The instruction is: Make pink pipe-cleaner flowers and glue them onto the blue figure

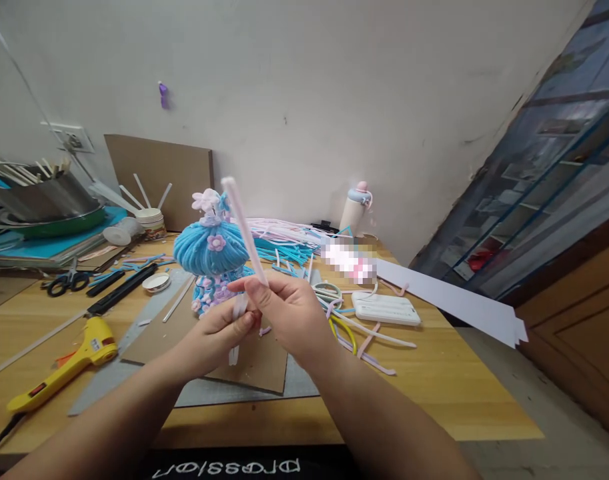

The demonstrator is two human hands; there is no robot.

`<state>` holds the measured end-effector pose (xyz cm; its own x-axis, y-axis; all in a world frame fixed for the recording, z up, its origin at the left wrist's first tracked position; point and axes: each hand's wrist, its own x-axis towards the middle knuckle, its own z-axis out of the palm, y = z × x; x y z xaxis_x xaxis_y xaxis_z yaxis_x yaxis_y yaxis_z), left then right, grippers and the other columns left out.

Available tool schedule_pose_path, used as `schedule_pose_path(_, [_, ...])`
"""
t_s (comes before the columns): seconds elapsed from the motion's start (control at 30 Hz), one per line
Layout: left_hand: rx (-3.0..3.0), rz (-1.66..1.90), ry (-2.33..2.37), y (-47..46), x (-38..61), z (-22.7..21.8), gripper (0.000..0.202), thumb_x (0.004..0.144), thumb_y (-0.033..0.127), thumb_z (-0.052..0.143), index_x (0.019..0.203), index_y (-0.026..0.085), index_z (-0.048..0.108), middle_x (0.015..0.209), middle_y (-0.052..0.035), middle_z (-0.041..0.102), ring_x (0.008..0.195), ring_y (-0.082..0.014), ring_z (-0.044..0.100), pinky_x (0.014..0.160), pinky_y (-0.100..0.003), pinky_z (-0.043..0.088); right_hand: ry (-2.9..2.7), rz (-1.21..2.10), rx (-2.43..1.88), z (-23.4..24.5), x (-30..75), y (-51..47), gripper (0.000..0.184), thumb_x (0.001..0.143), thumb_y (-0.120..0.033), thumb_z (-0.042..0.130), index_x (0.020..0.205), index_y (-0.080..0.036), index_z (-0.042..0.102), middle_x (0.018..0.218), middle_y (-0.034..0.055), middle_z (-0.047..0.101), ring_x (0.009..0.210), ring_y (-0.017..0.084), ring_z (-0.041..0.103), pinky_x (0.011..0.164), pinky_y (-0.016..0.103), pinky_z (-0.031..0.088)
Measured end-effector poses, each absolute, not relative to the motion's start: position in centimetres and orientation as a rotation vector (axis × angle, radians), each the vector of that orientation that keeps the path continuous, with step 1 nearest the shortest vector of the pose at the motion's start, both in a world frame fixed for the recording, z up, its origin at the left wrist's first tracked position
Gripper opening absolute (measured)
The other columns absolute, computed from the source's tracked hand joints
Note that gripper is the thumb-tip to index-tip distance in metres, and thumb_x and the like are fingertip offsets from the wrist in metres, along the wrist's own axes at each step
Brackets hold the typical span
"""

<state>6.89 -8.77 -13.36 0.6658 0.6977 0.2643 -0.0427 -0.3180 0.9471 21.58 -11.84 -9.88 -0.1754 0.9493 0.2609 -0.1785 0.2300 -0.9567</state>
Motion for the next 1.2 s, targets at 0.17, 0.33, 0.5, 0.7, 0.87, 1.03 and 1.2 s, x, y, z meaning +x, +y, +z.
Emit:
schedule_pose_path(0.17, [1.636, 0.755, 0.47, -8.1, 6.9, -15.8, 0.035, 0.089, 0.048, 0.043, 0.073, 0.017, 0.048, 0.07, 0.0012, 0.039, 0.065, -0.0126, 0.036, 0.062, -0.026, 0.032, -1.395, 1.243, -0.899, -10.2, 21.2, -11.5, 0.029, 0.083, -0.043, 0.059, 0.085, -0.018, 0.073, 0.064, -0.0002, 0.058, 0.056, 0.009, 0.049, 0.05, 0.02, 0.04])
schedule_pose_path(0.33, [1.619, 0.737, 0.401, -8.3, 7.0, -16.3, 0.036, 0.089, 0.048, 0.044, 0.072, 0.016, 0.045, 0.068, 0.0022, 0.038, 0.061, -0.0108, 0.032, 0.058, -0.024, 0.029, -1.433, 1.296, -0.951, -10.1, 21.1, -11.4, 0.037, 0.082, -0.048, 0.058, 0.095, -0.016, 0.072, 0.061, 0.0, 0.058, 0.052, 0.009, 0.05, 0.05, 0.021, 0.042])
schedule_pose_path(0.5, [1.667, 0.681, 0.456, -8.0, 6.8, -16.3, 0.039, 0.088, 0.05, 0.043, 0.069, 0.016, 0.046, 0.064, 0.0034, 0.036, 0.057, -0.0098, 0.028, 0.053, -0.023, 0.025, -1.622, 1.211, -0.93, -10.3, 21.4, -11.2, 0.041, 0.087, -0.051, 0.05, 0.086, -0.015, 0.069, 0.063, 0.0012, 0.058, 0.055, 0.01, 0.052, 0.05, 0.021, 0.042])
schedule_pose_path(0.7, [1.61, 0.734, 0.501, -8.0, 6.9, -17.3, 0.041, 0.085, 0.053, 0.046, 0.067, 0.016, 0.045, 0.063, 0.0041, 0.036, 0.057, -0.0094, 0.03, 0.053, -0.022, 0.026, -1.759, 0.865, -0.927, -11.2, 21.4, -10.9, 0.033, 0.09, -0.044, 0.047, 0.081, -0.017, 0.064, 0.071, 0.0012, 0.058, 0.067, 0.012, 0.054, 0.063, 0.023, 0.043])
schedule_pose_path(0.87, [1.435, 1.038, 0.62, -9.5, 7.7, -19.0, 0.029, 0.09, 0.045, 0.044, 0.094, 0.018, 0.05, 0.071, 0.0035, 0.041, 0.06, -0.0101, 0.037, 0.059, -0.023, 0.035, -1.502, 0.728, -1.064, -12.0, 21.8, -10.3, 0.035, 0.089, -0.046, 0.048, 0.079, -0.016, 0.063, 0.06, -0.001, 0.051, 0.058, 0.011, 0.049, 0.057, 0.023, 0.04])
schedule_pose_path(1.03, [1.462, 1.016, 0.728, -10.0, 8.0, -19.5, 0.033, 0.09, 0.043, 0.042, 0.103, 0.016, 0.055, 0.071, 0.0017, 0.047, 0.061, -0.0119, 0.045, 0.058, -0.024, 0.038, -1.369, 0.73, -1.133, -12.4, 22.0, -10.1, 0.038, 0.086, -0.05, 0.05, 0.078, -0.015, 0.065, 0.051, -0.004, 0.041, 0.048, 0.01, 0.039, 0.049, 0.022, 0.035])
schedule_pose_path(1.2, [1.504, 0.951, 0.805, -10.2, 8.3, -19.1, 0.031, 0.09, 0.04, 0.044, 0.098, 0.015, 0.06, 0.065, 0.0025, 0.048, 0.054, -0.0102, 0.043, 0.052, -0.022, 0.035, -1.326, 0.659, -1.229, -12.3, 21.5, -10.2, 0.036, 0.083, -0.047, 0.055, 0.076, -0.014, 0.068, 0.052, -0.003, 0.046, 0.049, 0.01, 0.042, 0.05, 0.023, 0.037])
